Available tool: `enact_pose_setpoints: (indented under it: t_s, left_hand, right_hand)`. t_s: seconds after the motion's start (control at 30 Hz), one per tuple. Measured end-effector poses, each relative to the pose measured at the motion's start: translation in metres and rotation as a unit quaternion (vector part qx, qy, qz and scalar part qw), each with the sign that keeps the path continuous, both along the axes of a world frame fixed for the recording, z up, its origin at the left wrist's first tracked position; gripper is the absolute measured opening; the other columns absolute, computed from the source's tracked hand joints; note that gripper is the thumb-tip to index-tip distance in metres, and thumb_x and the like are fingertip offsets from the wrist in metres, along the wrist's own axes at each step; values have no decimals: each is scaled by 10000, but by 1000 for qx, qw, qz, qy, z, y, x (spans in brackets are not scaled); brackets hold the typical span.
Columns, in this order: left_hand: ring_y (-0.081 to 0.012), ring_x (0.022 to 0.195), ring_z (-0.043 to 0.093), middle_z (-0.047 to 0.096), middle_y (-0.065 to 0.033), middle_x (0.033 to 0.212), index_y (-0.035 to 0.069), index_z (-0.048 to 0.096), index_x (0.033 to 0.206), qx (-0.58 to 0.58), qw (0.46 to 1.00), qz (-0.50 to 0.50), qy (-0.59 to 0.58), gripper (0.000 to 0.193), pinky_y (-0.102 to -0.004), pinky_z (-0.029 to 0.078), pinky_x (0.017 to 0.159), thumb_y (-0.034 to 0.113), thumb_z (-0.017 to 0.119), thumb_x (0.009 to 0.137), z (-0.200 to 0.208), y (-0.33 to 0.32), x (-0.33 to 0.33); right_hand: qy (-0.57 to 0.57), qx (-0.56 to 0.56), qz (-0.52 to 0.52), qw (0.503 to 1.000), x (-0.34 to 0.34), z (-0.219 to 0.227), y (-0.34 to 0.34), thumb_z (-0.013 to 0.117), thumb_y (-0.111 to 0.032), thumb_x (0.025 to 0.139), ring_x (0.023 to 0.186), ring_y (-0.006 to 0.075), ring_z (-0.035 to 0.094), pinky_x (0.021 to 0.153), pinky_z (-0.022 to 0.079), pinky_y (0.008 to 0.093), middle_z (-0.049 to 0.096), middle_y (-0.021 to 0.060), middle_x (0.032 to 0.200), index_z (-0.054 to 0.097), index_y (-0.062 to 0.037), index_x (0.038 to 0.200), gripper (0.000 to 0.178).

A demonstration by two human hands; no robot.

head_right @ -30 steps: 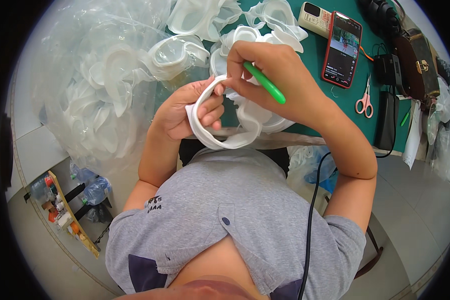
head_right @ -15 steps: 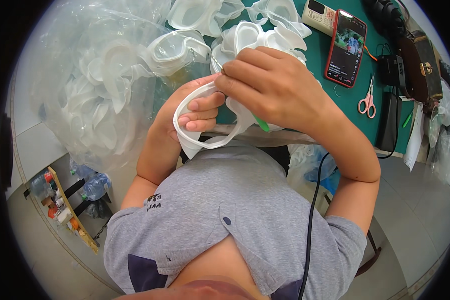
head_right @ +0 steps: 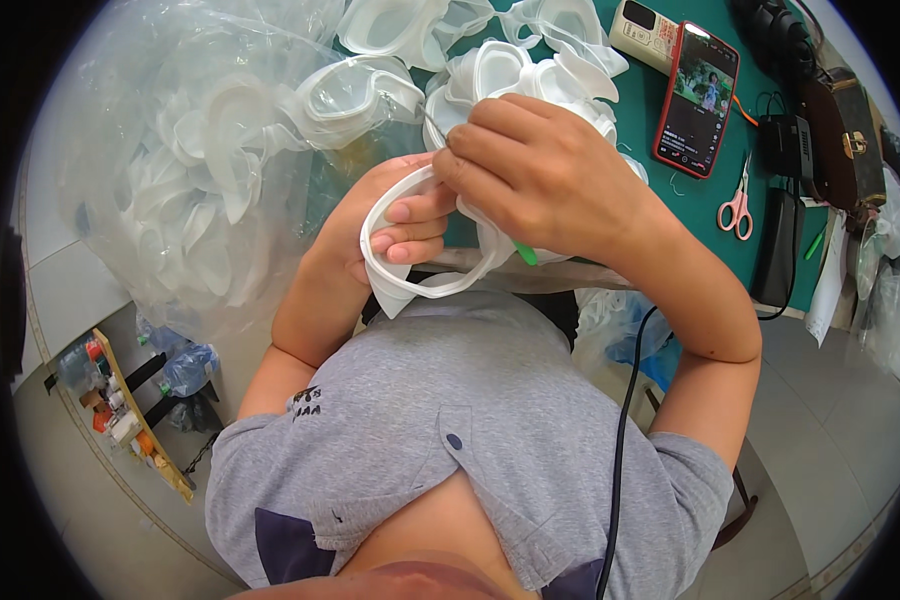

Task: Assembling white plastic toy components and trimming excess material using scissors and a pick tool.

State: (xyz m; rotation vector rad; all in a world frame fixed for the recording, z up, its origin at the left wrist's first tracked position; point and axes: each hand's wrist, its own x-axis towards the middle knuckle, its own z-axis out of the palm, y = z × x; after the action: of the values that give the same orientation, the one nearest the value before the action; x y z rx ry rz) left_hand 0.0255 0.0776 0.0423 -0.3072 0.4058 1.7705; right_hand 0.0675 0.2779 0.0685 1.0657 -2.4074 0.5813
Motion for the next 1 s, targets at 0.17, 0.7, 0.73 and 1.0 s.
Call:
enact_pose_setpoints:
  t_s: [0.17,0.7,0.73,1.0]
  left_hand:
    - [-95,351,426,453,4,557,47,487,1029,26,999,-6,-20,304,-262,442,356,237,252,1060,2,0,-2]
    - [-63,359,389,425,26,541,54,503,1049,-11,997,6,78,259,-232,428,359,264,353,1050,1,5,8]
    - [-63,356,380,425,26,540,51,503,1055,-14,996,7,84,260,-233,426,357,265,356,1049,1,5,9]
    - [-62,352,364,426,25,535,42,499,1069,8,998,6,61,250,-230,421,359,248,360,1048,3,2,6]
  right_hand:
    - [-8,-33,-21,999,-3,-3,13,746,-62,624,828,262,624,693,528,345,655,98,933,664,-13,1008,396]
    - [-20,45,-19,999,2,4,3,727,-91,665,835,240,592,682,507,346,594,70,916,660,-40,1012,357]
    - [-28,41,-17,999,2,5,4,737,-81,655,837,242,596,682,510,344,597,74,918,660,-37,1013,369]
    - [-22,-23,-42,999,3,5,18,765,-44,611,795,241,600,654,515,329,609,89,877,675,-24,983,384]
